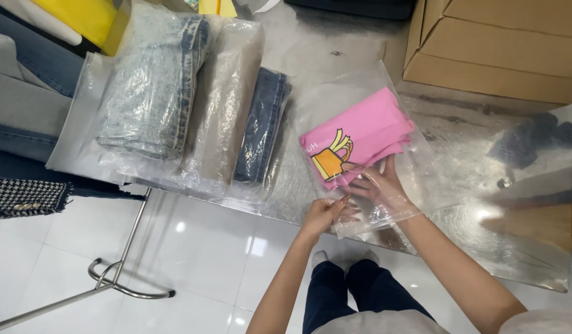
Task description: The person places folded clothing items, including jeans and a pink t-shirt, into clear plastic bags on a metal table. They seal the bags and arrange them in a row.
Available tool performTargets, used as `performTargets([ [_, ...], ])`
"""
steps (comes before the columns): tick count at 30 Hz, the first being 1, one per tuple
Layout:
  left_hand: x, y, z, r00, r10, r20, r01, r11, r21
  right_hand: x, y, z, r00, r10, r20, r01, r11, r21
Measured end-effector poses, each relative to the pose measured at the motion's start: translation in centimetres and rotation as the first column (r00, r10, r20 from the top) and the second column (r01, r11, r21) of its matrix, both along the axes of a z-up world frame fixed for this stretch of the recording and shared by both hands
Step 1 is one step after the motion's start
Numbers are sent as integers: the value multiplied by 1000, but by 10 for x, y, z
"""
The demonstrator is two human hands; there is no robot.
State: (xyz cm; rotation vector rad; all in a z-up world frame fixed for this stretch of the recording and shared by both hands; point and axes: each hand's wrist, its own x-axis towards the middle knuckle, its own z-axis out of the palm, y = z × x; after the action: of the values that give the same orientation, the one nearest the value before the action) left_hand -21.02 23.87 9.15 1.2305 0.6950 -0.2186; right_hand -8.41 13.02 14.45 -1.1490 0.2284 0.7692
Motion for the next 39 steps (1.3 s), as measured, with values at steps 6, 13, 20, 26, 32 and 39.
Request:
performTargets([
  [6,-16,10,-55,997,-7,79,6,1000,6,23,44,-40,980,-199,-12,199,978,68],
  [13,-31,10,3,995,41,91,-38,999,-39,66,101,-56,982,-187,34,184,980,73],
  [20,-33,14,-16,996,58,75,-55,997,-45,77,95,-79,990,-138,-24,140,974,176],
  [26,-23,47,-13,999,44,14,-45,999,18,41,19,-11,988,139,61,-141,990,27],
  [32,34,76,-58,946,322,30,-319,944,-84,28,-95,-12,926,372,-65,-377,921,-96],
  [39,76,85,-81,847,526,81,-474,815,-334,51,-242,-31,695,650,-307,-718,649,-253],
])
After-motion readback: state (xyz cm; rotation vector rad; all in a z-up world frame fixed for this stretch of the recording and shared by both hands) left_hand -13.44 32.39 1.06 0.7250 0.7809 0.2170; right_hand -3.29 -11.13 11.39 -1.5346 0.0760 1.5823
